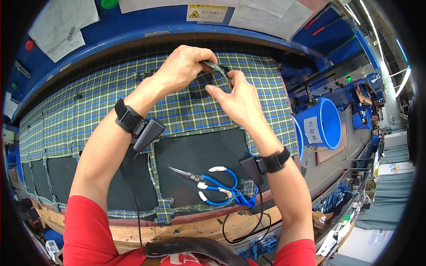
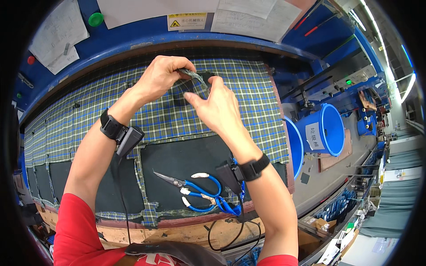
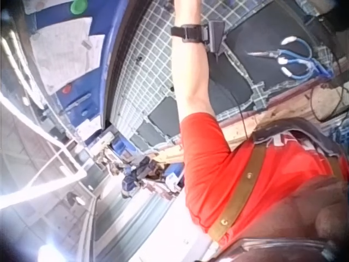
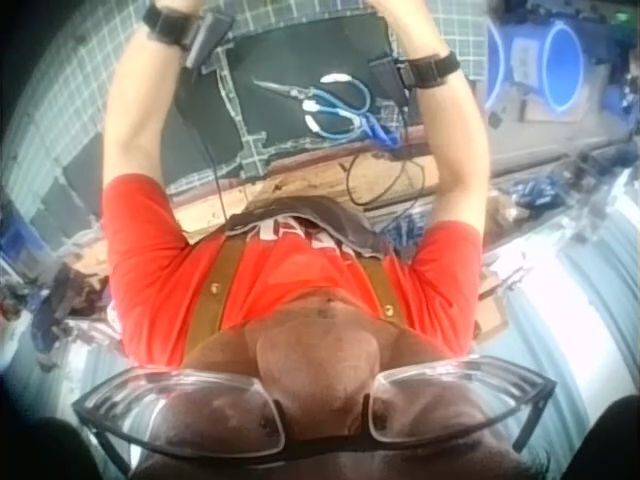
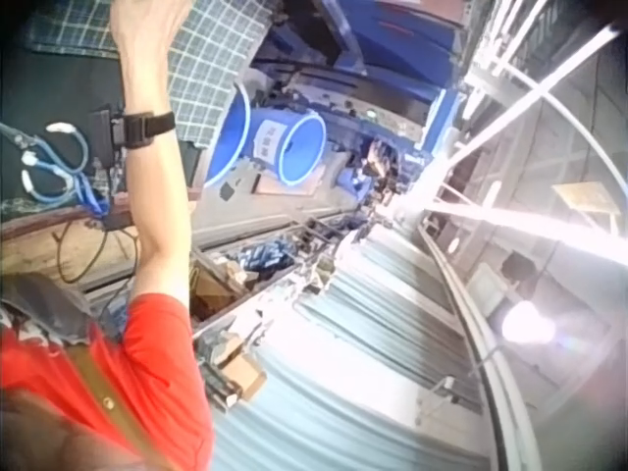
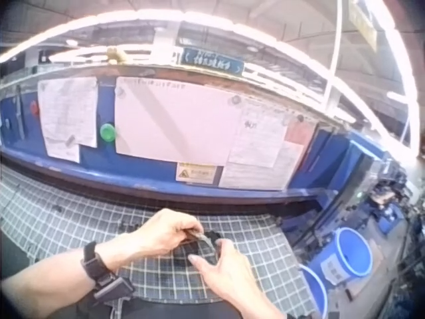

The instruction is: The recorder positions a metal cutting die on plaid fabric material, uses a mallet to pound the die through the material on an industrial cutting table, and then trims the fabric with scissors.

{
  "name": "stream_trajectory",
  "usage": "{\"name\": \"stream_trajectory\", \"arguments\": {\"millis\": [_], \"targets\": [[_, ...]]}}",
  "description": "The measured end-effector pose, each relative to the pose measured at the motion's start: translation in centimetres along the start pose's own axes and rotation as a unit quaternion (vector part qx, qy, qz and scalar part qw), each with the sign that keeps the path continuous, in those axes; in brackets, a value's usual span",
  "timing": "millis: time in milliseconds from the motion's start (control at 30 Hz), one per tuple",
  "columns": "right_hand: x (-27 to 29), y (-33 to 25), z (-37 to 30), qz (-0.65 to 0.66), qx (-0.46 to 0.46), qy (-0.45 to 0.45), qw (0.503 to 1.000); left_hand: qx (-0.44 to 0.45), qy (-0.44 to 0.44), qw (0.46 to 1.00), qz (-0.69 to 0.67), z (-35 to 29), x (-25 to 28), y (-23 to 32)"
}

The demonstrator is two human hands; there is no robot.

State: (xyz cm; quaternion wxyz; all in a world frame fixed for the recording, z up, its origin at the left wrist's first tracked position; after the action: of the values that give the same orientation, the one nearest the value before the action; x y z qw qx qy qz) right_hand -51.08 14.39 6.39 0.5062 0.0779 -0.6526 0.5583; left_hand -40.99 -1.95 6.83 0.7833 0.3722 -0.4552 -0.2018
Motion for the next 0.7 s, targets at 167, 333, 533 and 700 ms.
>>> {"name": "stream_trajectory", "arguments": {"millis": [167,333,533,700], "targets": [[-2.4,0.3,1.9,0.044,-0.079,-0.067,0.994,-0.009,-0.004,1.0,0.02,-0.2,-0.3,0.0],[-2.4,0.2,2.3,-0.021,0.028,0.026,0.999,-0.043,0.086,0.995,0.031,-0.9,0.9,-0.2],[0.6,-5.7,3.5,-0.056,0.11,0.049,0.991,0.11,0.232,0.963,-0.081,-7.5,6.3,-1.1],[5.7,-10.7,2.7,-0.114,0.162,0.065,0.978,0.191,0.3,0.925,-0.132,-15.8,6.4,0.7]]}}
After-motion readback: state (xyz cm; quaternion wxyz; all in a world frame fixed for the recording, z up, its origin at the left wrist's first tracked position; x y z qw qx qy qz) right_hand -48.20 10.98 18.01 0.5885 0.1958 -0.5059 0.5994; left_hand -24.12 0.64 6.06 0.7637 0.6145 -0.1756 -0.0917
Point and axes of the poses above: each hand's wrist, its own z-axis towards the middle knuckle, its own x-axis out of the back of the hand, y = z × x, the point moved 2 cm from there along z, towards the middle knuckle, and after that the axes turned 2 degrees about y, right-handed, at the moved point
